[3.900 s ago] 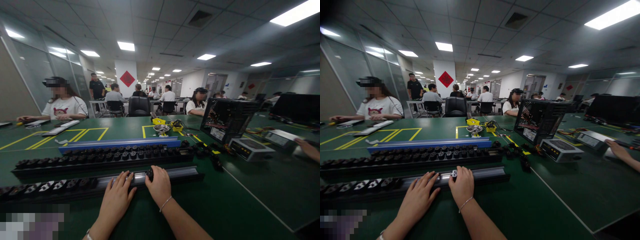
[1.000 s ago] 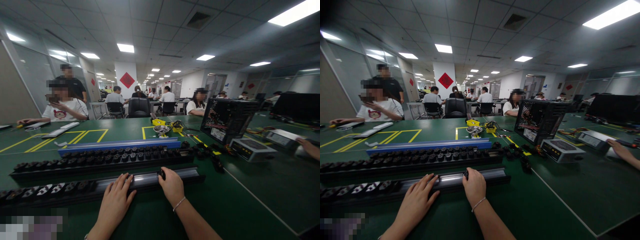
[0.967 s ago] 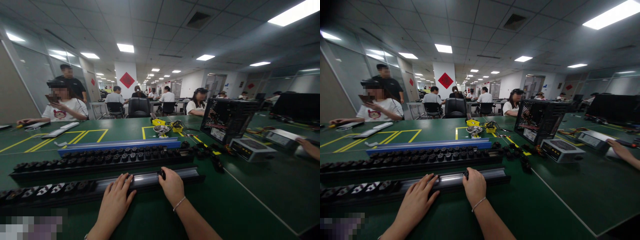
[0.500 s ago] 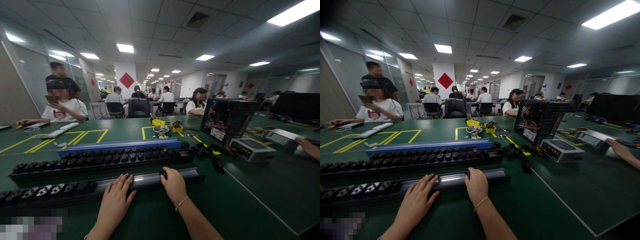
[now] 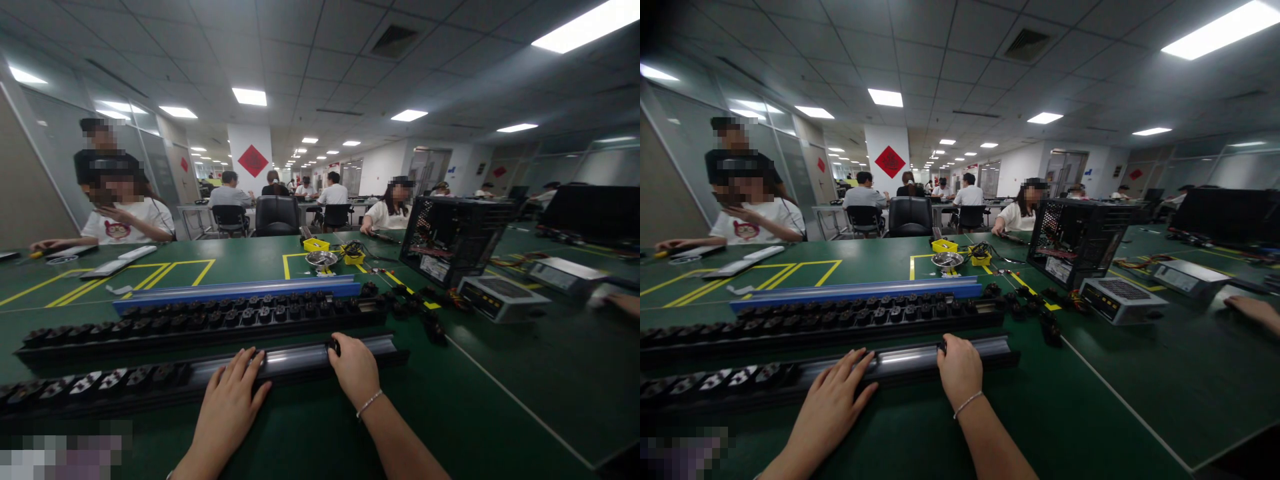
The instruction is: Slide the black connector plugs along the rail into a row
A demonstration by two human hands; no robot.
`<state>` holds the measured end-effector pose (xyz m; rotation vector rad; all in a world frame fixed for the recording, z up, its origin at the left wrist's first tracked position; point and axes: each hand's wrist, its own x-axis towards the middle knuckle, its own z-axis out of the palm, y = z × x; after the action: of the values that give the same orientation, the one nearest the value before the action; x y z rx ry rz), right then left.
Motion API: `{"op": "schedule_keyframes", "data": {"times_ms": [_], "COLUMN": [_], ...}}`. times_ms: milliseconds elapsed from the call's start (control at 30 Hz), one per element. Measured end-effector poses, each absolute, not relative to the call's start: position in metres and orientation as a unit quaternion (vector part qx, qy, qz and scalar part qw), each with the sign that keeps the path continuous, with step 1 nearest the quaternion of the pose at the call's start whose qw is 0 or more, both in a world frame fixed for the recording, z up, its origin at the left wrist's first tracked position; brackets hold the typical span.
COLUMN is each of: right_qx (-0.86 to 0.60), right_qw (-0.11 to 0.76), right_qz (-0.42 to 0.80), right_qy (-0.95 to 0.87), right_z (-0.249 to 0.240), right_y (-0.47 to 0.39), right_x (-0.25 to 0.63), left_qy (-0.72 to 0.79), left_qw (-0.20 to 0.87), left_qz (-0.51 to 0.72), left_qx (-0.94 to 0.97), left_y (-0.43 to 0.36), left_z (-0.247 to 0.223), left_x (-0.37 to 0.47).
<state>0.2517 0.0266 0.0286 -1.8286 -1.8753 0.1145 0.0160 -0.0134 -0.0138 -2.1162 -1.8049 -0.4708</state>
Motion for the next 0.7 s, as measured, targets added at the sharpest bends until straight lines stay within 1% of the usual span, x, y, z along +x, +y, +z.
{"op": "schedule_keyframes", "data": {"times_ms": [267,533,600,700], "right_qx": [-0.691,-0.692,-0.694,-0.681], "right_qw": [0.232,0.232,0.238,0.275], "right_qz": [0.041,0.044,0.047,0.042], "right_qy": [-0.684,-0.682,-0.678,-0.677], "right_z": [0.033,0.035,0.035,0.033], "right_y": [0.027,0.028,0.027,0.025], "right_x": [0.256,0.261,0.263,0.267], "left_qy": [-0.629,-0.63,-0.633,-0.635], "left_qw": [0.162,0.165,0.162,0.163], "left_qz": [-0.174,-0.164,-0.159,-0.154], "left_qx": [-0.74,-0.741,-0.74,-0.739], "left_y": [-0.014,-0.014,-0.013,-0.013], "left_z": [-0.014,-0.014,-0.014,-0.014], "left_x": [0.016,0.016,0.016,0.016]}}
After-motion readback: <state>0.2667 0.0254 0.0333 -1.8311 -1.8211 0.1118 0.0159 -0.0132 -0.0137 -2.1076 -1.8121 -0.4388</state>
